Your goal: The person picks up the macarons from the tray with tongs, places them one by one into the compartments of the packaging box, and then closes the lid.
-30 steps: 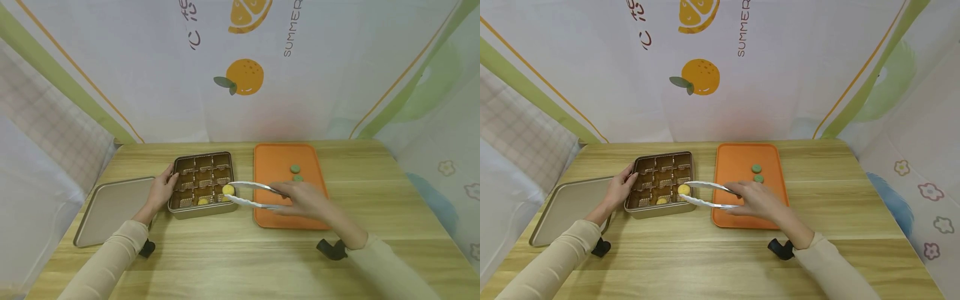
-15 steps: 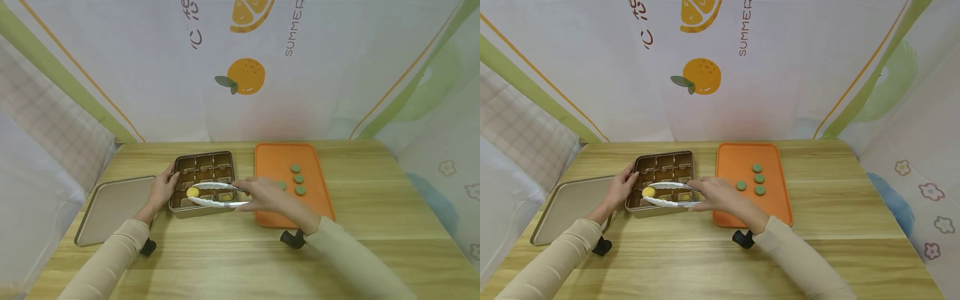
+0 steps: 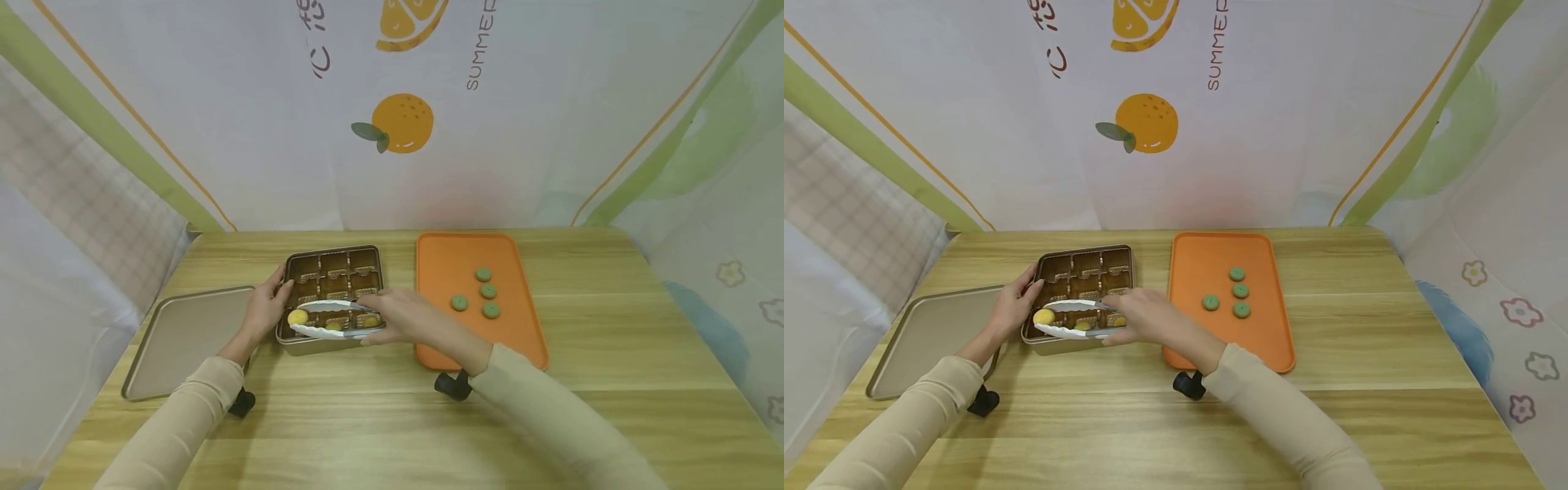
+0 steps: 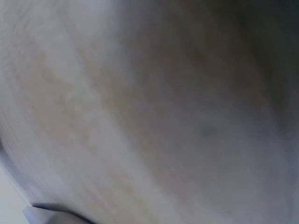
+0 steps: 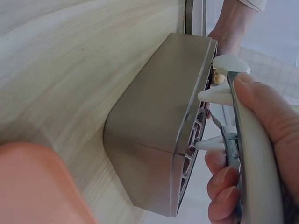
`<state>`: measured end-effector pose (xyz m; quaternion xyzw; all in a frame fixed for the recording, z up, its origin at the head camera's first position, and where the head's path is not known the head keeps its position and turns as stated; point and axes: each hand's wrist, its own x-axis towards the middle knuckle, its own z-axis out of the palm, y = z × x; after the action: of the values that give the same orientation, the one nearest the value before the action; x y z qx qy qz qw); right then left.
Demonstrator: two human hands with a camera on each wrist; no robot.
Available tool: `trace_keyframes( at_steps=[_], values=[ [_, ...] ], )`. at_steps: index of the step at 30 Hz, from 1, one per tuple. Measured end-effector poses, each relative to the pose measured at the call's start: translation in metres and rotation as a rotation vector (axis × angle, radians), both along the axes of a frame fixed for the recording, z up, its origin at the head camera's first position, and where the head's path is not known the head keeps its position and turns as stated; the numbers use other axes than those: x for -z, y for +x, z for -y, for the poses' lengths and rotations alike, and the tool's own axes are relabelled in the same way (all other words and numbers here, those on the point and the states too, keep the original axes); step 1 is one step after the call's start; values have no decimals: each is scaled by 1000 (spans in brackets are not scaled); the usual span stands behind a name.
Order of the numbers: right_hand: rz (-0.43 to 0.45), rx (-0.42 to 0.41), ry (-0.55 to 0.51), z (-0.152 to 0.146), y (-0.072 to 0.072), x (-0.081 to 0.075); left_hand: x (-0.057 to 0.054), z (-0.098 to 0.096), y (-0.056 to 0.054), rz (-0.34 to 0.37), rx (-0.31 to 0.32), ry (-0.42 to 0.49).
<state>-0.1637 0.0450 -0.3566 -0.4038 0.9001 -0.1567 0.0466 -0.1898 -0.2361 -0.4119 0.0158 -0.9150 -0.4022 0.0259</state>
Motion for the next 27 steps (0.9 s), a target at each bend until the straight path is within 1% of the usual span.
trace_keyframes(
  at_steps=[6,16,23,27],
  values=[
    [43,19,13,4,-1,-4,0,-1,0,-14,-1,-8],
    [74,23,2,4,-1,-4,-2,-1,1,-9,0,-14],
    [61,30,2,3,-1,-2,-4,-2,2,11,-12,-19],
    [41,33,-3,1,1,2,-3,-2,2,9,-12,-13]
  ],
)
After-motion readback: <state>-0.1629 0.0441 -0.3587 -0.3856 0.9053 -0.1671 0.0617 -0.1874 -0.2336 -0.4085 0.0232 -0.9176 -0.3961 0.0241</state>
